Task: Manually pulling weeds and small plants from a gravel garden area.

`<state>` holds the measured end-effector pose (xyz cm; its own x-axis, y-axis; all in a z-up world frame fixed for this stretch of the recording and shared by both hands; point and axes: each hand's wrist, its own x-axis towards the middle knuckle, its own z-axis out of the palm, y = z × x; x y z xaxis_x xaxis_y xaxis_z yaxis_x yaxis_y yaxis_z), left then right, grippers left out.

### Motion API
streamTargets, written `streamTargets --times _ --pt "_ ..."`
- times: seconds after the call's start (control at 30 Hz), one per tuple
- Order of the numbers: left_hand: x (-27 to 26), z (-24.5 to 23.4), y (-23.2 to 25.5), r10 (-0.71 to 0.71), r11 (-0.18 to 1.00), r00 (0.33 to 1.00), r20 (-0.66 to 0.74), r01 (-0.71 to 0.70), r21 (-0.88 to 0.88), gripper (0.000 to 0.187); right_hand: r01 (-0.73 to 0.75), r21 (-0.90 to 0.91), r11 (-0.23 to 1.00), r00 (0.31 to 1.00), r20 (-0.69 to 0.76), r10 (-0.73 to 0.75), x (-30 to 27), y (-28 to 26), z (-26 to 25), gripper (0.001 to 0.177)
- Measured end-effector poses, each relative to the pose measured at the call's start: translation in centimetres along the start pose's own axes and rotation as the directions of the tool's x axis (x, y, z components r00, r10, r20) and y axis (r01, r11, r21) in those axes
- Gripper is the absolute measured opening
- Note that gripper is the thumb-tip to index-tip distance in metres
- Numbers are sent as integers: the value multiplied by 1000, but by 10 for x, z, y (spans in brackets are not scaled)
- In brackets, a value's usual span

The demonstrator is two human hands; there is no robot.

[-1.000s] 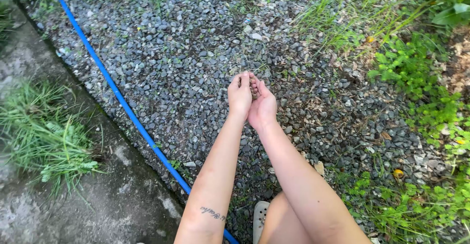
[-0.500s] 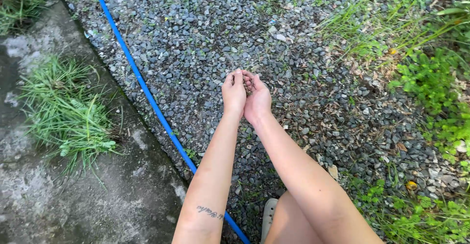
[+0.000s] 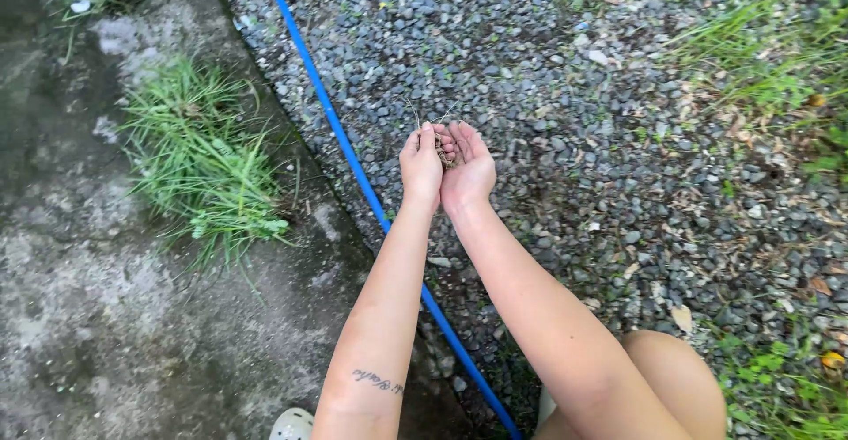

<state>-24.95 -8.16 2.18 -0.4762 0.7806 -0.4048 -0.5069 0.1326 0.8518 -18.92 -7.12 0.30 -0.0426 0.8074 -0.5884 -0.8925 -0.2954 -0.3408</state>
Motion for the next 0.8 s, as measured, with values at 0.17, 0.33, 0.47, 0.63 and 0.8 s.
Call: streamTargets --times 0.17,0.33,0.47,0.63,0.8 --pt "-4 -46 40 -16 999 999 -44 18 37 31 -39 56 998 997 -64 43 -10 66 4 40" --pt "-4 -98 72 4 995 996 -87 4 99 32 -100 79 992 988 -112 109 -44 113 32 36" --pt "-7 -144 99 15 999 993 -115 -10 47 32 -107 -28 994 988 -115 104 -72 150 56 39" --pt "-8 -198 126 17 998 991 -130 -10 60 34 -92 -105 990 995 -53 87 -103 193 75 44" --pt "-6 -237 160 -20 990 974 -226 52 135 35 -63 -264 963 993 78 87 -117 230 81 53"
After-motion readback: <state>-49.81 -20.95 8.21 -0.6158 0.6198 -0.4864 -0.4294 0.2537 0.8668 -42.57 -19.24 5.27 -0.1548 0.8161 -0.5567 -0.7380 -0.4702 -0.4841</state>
